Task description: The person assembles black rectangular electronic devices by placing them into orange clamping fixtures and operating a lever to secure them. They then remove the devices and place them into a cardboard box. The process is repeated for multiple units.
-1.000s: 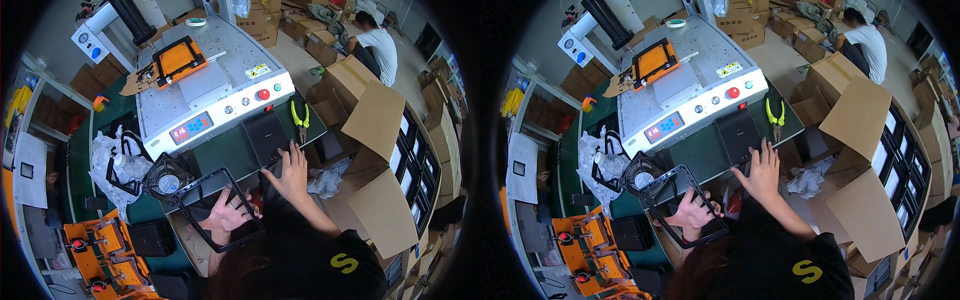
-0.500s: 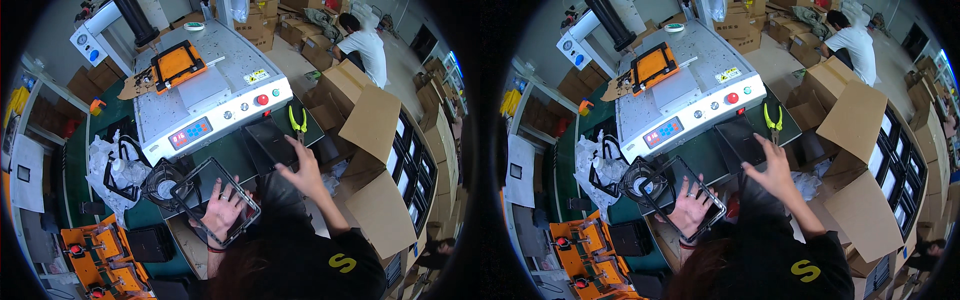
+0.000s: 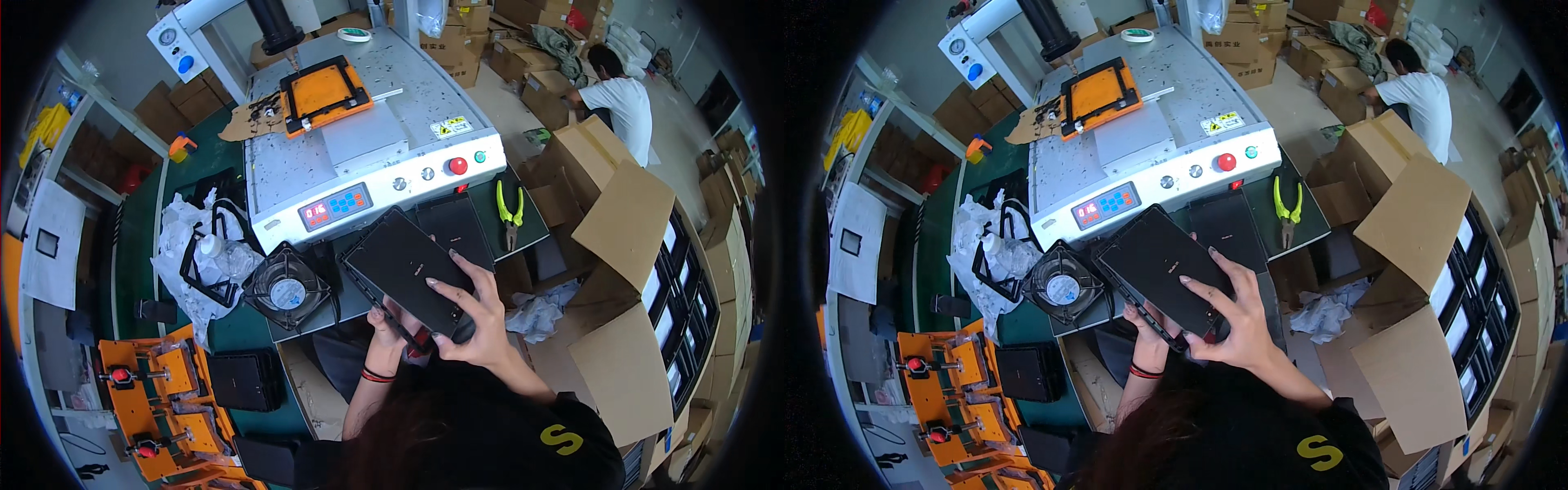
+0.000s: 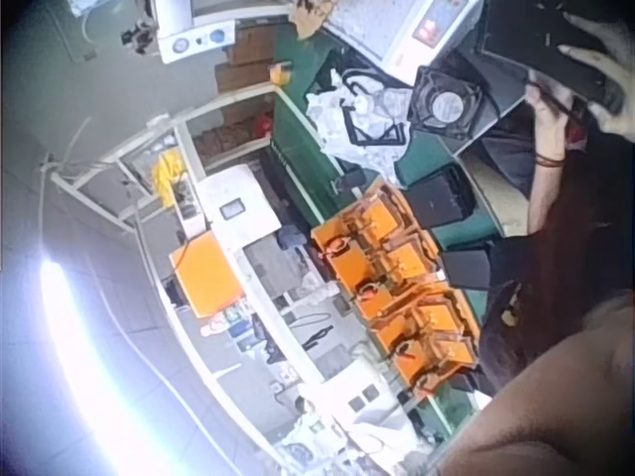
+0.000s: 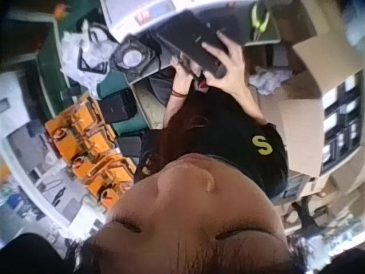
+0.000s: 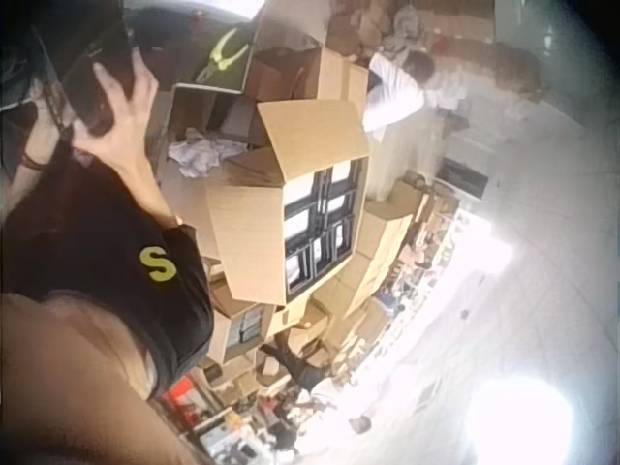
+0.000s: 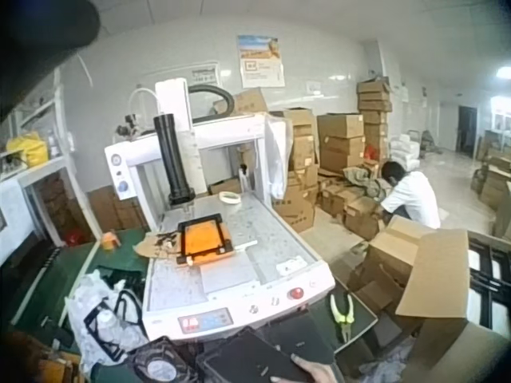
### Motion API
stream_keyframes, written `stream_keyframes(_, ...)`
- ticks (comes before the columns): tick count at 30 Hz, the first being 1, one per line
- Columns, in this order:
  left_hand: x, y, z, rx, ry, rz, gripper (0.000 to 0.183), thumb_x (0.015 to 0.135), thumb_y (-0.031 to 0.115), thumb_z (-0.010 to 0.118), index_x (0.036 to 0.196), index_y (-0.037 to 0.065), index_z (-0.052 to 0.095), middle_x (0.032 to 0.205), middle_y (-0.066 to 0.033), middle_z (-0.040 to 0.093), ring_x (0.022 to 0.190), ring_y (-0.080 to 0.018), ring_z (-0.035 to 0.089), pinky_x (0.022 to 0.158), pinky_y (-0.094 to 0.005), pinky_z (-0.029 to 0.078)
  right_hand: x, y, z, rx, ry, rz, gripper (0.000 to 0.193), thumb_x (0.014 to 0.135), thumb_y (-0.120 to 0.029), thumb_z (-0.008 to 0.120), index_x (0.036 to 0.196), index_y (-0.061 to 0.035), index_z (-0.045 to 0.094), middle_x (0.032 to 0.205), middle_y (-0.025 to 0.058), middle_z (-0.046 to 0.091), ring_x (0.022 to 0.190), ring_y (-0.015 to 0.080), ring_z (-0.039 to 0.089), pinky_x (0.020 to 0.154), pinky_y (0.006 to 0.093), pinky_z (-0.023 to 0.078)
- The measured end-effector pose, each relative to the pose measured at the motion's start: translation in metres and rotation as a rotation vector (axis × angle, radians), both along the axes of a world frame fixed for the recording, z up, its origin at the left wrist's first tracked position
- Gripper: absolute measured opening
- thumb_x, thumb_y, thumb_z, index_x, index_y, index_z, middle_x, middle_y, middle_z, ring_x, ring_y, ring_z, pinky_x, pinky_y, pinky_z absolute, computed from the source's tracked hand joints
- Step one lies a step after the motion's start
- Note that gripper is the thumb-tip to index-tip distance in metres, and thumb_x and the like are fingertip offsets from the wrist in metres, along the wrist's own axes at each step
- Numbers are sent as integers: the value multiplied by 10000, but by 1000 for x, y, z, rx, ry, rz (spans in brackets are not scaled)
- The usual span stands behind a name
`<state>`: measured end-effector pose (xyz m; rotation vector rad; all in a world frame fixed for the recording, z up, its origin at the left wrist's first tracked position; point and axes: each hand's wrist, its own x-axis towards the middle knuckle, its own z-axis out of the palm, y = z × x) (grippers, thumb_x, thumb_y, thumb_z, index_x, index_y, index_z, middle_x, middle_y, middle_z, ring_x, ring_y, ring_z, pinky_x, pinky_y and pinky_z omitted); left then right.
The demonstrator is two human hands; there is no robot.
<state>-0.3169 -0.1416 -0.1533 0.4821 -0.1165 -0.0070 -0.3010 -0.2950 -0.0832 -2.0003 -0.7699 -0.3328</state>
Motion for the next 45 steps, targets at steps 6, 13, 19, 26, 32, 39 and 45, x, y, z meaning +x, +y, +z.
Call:
stream_keyframes(6, -4, 6, -27, 68, -26, 39, 1096, 649, 669, 671, 1445, 66, 220, 1460, -199, 254, 1344, -324, 289, 1098, -456, 286, -3, 9, -6, -24, -51, -18, 631, 551, -379, 700, 1114, -94, 681, 1319, 272, 443, 1153, 410, 476, 981, 479, 374)
stream_keyframes(13, 3, -8, 24, 234, -136, 64, 1151, 637, 772, 614, 1487, 144, 159, 1498, -253, 158, 1396, -371, 178, 1120, -473, 245, -6, 9, -4, -49, -11, -10, 651, 534, -329, 738, 1148, -126, 664, 1325, 258, 435, 1141, 414, 466, 974, 473, 375)
stream_keyframes(19, -1, -8, 20, 211, -99, 51, 1154, 637, 760, 629, 1487, 136, 157, 1496, -262, 149, 1393, -367, 190, 1117, -472, 254, -11, 8, -3, -76, -19, -17, 661, 525, -336, 741, 1144, -115, 665, 1326, 247, 437, 1139, 400, 472, 971, 463, 375)
stream_keyframes(26, 10, -7, 10, 195, -218, 63, 1158, 627, 769, 623, 1485, 137, 169, 1491, -261, 162, 1381, -367, 216, 1114, -499, 245, -13, 7, -2, -76, -4, 13, 668, 536, -310, 765, 1169, -130, 647, 1325, 273, 405, 1127, 424, 455, 967, 483, 371)
stream_keyframes(32, 9, -10, 9, 169, -185, 63, 1167, 617, 775, 625, 1484, 139, 171, 1494, -253, 161, 1383, -375, 202, 1119, -508, 228, -15, 4, -2, -79, 11, 16, 672, 545, -303, 772, 1183, -141, 639, 1321, 287, 394, 1134, 439, 441, 968, 493, 366)
stream_keyframes(39, 9, -12, 11, 151, -177, 74, 1164, 617, 773, 625, 1486, 144, 171, 1497, -240, 167, 1388, -380, 188, 1116, -513, 230, -17, 3, -3, -73, 32, 4, 675, 542, -306, 776, 1184, -147, 639, 1321, 282, 395, 1134, 443, 437, 973, 486, 369)
stream_keyframes(45, 10, -14, 9, 79, -145, 59, 1173, 618, 777, 617, 1482, 123, 168, 1492, -247, 186, 1371, -376, 234, 1113, -496, 244, -19, 3, 11, -267, 1, -22, 659, 616, -382, 763, 1215, -155, 606, 1339, 254, 372, 1238, 454, 314, 1038, 528, 272)
